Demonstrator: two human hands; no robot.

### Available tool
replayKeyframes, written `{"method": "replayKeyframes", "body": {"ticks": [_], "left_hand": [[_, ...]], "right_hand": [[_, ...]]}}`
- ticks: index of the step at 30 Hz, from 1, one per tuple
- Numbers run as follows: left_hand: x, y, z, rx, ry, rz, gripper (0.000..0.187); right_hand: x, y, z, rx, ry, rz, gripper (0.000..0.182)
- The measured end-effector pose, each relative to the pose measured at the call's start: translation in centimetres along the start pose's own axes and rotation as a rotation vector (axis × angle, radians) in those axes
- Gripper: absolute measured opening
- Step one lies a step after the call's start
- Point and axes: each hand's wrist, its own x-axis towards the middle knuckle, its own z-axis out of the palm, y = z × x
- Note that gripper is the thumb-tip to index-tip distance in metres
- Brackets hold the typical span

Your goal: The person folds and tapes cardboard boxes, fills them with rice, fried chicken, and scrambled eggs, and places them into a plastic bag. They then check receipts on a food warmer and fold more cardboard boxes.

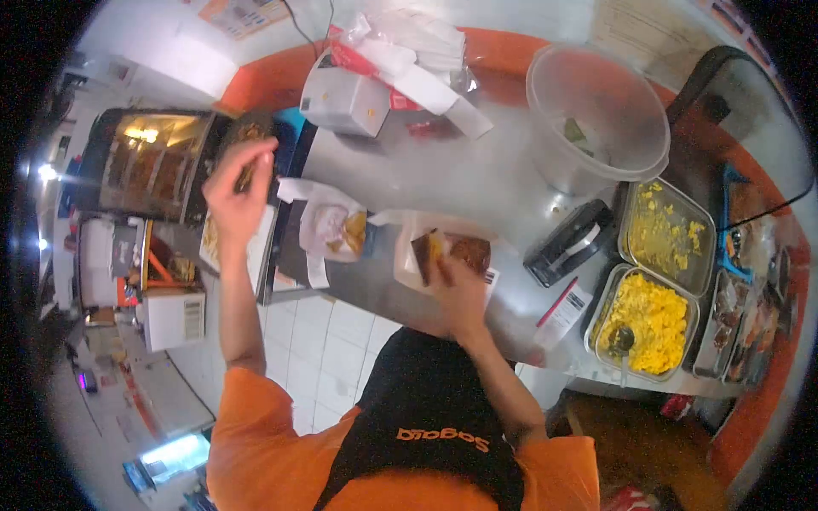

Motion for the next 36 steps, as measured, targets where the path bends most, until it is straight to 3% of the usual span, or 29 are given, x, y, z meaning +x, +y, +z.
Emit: {"method": "replayKeyframes", "body": {"ticks": [1,4,5,7,8,9,10,11,12,14,17,20,23,26,36], "left_hand": [[2.2,-1.3,-0.3,0.014,-0.017,0.034,0.018],[5.0,-2.4,-0.2,0.0,-0.032,0.106,0.02],[4.0,-1.8,-0.1,-0.019,-0.051,0.074,0.018],[-1.0,-0.9,1.8,-0.4,-0.107,-0.108,0.013],[-4.1,-1.0,2.6,-0.491,-0.242,-0.174,0.014],[-6.2,0.1,3.5,-0.515,-0.398,-0.322,0.014],[-9.2,0.3,5.6,-0.517,-0.401,-0.377,0.014],[-12.5,0.6,6.8,-0.511,-0.414,-0.444,0.013],[-14.4,1.2,6.5,-0.512,-0.518,-0.538,0.014],[-19.3,1.9,6.2,-0.593,-0.549,-0.806,0.016],[-23.6,1.9,3.5,-0.435,-0.532,-0.796,0.015],[-27.0,1.5,1.1,-0.332,-0.418,-1.103,0.014],[-30.2,1.4,0.3,-0.308,-0.265,-1.268,0.017],[-30.1,2.6,1.2,-0.348,-0.266,-1.29,0.018],[-30.4,5.7,2.5,-0.262,-0.458,-1.039,0.016]], "right_hand": [[0.2,-1.1,1.1,-0.07,-0.137,0.074,0.028],[-0.7,-3.8,0.9,-0.159,-0.08,0.08,0.026],[0.4,-5.9,-2.2,-0.067,-0.055,0.099,0.023],[5.5,-7.8,-8.4,-0.252,0.341,-0.156,0.013],[9.7,-9.7,-12.1,-0.186,0.381,-0.02,0.01],[14.2,-9.6,-14.3,-0.143,0.568,0.006,0.016],[19.2,-9.1,-17.4,-0.429,0.476,-0.047,0.02],[25.0,-6.2,-19.6,-0.75,0.395,-0.294,0.018],[30.9,-1.3,-20.8,-0.741,0.16,-0.297,0.024],[35.8,0.3,-19.2,-1.081,-0.183,-0.21,0.033],[37.9,3.9,-17.2,-1.208,-0.491,-0.067,0.032],[37.7,5.7,-16.2,-1.217,-0.566,-0.034,0.031],[37.2,6.4,-15.7,-1.211,-0.58,-0.021,0.031],[36.5,6.7,-15.1,-1.188,-0.577,-0.012,0.03],[36.1,6.1,-14.8,-1.079,-0.517,-0.023,0.03]]}}
